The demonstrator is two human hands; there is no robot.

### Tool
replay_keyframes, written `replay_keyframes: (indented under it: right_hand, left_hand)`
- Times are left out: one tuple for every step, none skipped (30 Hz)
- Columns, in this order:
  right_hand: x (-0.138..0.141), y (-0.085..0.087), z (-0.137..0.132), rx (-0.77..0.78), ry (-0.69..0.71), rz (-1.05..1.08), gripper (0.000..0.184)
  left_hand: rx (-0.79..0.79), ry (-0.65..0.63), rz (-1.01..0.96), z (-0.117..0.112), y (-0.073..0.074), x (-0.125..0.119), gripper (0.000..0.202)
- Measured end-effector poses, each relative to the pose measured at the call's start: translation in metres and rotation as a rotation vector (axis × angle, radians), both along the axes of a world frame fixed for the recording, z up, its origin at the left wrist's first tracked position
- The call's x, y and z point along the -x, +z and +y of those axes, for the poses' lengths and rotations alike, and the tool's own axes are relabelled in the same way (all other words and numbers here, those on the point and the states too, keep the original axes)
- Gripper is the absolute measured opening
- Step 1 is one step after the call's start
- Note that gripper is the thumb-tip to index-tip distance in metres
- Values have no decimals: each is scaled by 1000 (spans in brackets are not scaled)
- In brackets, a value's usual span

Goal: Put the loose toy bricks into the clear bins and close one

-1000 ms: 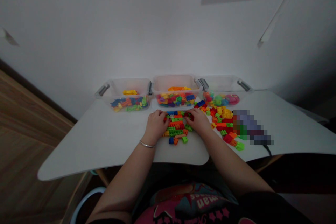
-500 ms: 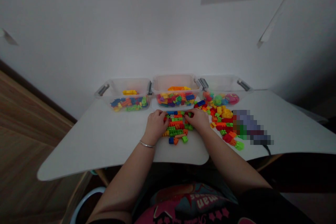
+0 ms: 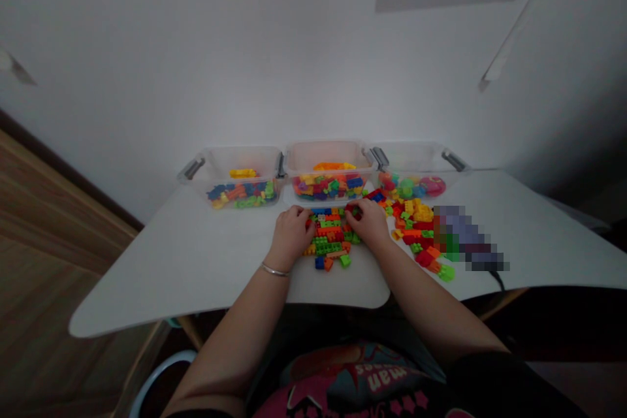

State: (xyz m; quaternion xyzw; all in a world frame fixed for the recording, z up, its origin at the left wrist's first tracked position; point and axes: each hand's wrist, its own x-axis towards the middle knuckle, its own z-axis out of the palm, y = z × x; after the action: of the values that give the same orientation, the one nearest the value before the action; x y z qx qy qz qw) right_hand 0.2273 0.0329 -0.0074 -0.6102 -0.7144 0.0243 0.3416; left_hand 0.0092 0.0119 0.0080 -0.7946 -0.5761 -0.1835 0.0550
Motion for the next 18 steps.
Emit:
replay_keyframes:
  right_hand:
    - [0,0,0,-30,17,32,22]
    - [0,0,1,-61,33,75,22]
    - [0,0,1,-85,47,129,23]
    - [0,0,1,-101,59,192,23]
    - [0,1,1,-109,69,262,25]
    - [-1,3,1,-113,77,333,26]
    - [-1,5,2,-116,84,399,29]
    - [-1,8,3,-125,89,457,31]
    - [-2,12,5,-139,94,507,32]
    - [-3,17,7,-157,101,550,33]
    - [-3,23,11,-176,109,587,33]
    - [-4,30,15,-196,119,618,33]
    - [-5,37,20,-216,131,643,33]
    - [-5,44,26,-237,141,661,33]
    - [-5,52,33,-259,153,669,33]
    - [-5,60,40,-276,166,669,33]
    - [-4,67,47,-290,177,666,32]
    - [-3,74,54,-300,182,657,32]
  left_hand:
    - [-1,0,-1,0,0,0,27]
    - [0,0,-2,0,0,0,28]
    - [1,0,-3,0,0,0,28]
    - [3,-1,-3,0,0,0,28]
    - [5,-1,-3,-1,0,1,28]
    - [5,-1,-3,-1,1,1,28]
    - [6,0,-4,-1,1,1,28]
    - [5,1,-4,-1,1,1,28]
    - [3,0,-5,-1,1,1,28]
    - [1,-2,-6,-1,1,1,28]
    - [-2,-2,-8,-1,1,1,27]
    - [-5,-2,-9,-1,1,1,28]
    - [-7,-1,-11,-1,1,1,28]
    - [-8,-1,-13,-1,1,1,28]
    - [-9,0,-14,-1,1,0,28]
    - [-10,-1,-16,-1,1,0,28]
    - [-10,-2,-17,-1,1,0,28]
    - [-10,-3,-18,-1,1,0,28]
